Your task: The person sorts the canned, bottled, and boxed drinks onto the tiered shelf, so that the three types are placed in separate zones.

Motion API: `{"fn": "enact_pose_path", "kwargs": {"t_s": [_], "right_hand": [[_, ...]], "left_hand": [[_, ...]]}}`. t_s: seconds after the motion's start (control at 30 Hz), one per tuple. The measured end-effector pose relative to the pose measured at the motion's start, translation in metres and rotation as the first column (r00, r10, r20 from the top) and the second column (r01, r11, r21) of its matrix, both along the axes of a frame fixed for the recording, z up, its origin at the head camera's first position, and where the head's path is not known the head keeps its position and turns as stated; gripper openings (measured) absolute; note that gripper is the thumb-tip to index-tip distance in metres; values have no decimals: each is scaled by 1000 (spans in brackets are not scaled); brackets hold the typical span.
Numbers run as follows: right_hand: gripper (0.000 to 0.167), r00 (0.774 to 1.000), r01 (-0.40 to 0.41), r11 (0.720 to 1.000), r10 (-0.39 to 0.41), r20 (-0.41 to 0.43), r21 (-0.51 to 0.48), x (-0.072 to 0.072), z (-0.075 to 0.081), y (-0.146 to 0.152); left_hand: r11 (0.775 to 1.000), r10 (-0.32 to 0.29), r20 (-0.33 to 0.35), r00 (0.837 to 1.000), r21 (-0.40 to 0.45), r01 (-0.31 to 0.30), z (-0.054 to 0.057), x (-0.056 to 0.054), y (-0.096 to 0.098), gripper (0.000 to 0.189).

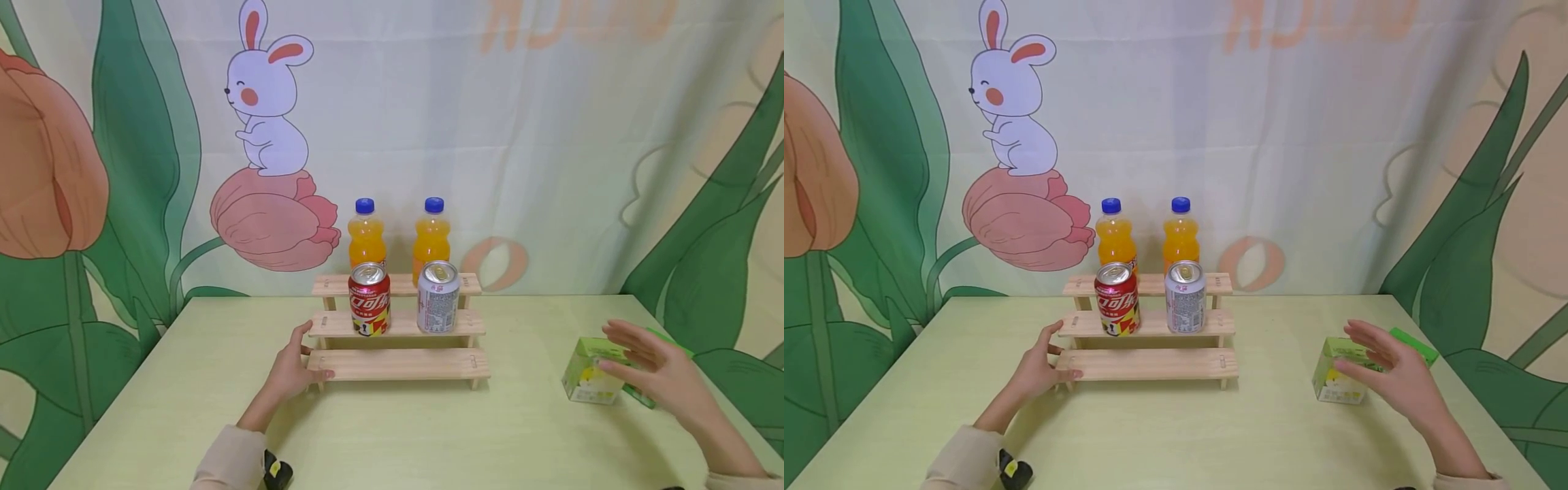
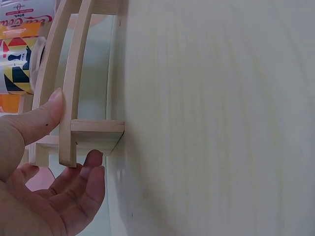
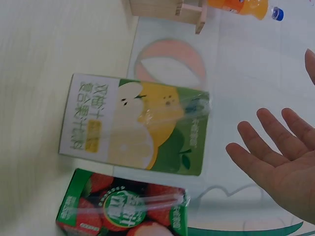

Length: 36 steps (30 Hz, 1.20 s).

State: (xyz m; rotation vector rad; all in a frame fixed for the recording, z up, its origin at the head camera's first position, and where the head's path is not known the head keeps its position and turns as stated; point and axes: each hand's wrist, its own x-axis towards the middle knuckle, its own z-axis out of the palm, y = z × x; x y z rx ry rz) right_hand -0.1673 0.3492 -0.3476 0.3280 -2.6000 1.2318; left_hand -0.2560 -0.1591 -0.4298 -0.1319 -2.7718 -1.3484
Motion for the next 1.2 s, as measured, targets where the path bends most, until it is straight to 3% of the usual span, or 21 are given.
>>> {"fn": "enact_pose_path", "kwargs": {"t_s": [0.43,0.83,1.07,1.2], "right_hand": [[68,983,129,991,-132,130,32,0,-17,20],[80,979,99,995,-93,184,-21,-12,-30,25],[90,954,118,990,-91,287,-78,-17,-36,25],[90,934,127,990,-101,342,-54,-21,-38,27]], "left_hand": [[1000,-5,-3,1000,-4,5,0,0,2,96],[1000,6,-8,1000,-11,-6,-2,-1,0,97],[1000,2,7,1000,-3,-2,-1,0,0,97],[1000,1,5,1000,1,-1,0,0,0,96]]}}
